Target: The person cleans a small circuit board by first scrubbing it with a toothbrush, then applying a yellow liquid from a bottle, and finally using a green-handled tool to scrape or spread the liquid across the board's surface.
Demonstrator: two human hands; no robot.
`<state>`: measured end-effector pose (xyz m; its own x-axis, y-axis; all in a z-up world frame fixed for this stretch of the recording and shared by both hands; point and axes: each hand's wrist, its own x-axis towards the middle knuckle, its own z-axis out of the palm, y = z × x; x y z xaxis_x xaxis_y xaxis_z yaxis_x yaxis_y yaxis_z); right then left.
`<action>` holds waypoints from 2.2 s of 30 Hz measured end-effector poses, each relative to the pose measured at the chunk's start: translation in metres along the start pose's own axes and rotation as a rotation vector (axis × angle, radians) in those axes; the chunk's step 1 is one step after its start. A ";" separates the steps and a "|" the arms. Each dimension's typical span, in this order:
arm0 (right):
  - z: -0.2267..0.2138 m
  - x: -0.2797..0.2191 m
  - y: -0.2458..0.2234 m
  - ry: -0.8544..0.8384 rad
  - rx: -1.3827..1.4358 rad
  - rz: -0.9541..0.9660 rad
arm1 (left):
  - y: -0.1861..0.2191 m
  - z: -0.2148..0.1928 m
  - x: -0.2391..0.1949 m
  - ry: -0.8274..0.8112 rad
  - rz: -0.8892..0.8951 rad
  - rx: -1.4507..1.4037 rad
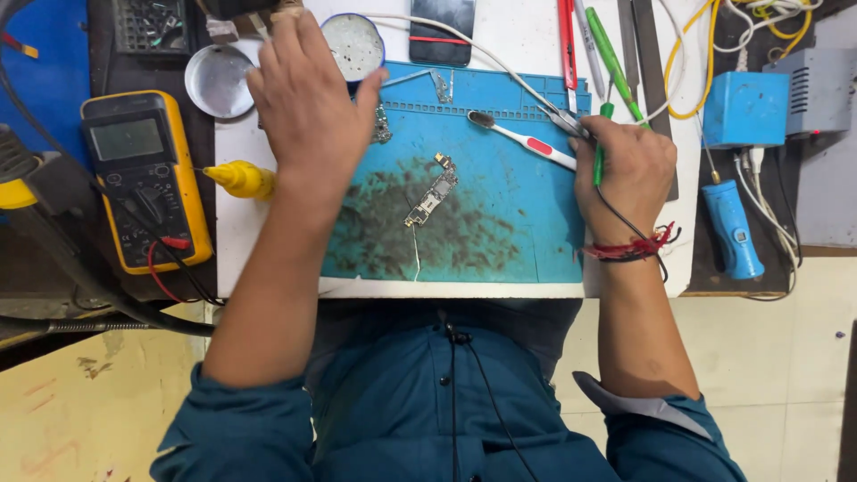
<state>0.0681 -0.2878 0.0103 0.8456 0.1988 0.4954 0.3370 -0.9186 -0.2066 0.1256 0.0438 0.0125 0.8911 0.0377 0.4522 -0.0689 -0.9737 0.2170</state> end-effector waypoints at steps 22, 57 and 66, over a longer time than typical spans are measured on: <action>-0.037 -0.034 -0.064 0.030 0.450 0.180 | 0.010 0.002 -0.010 0.022 0.011 -0.289; -0.022 -0.001 -0.099 -0.009 0.686 0.276 | 0.050 -0.034 -0.124 -0.107 -0.042 -0.783; -0.016 0.006 -0.088 -0.064 0.849 0.293 | 0.050 -0.033 -0.125 -0.102 -0.037 -0.776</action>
<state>0.0371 -0.2116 0.0453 0.9588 0.0381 0.2816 0.2747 -0.3788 -0.8838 -0.0038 -0.0022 -0.0045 0.9333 0.0096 0.3590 -0.2985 -0.5350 0.7904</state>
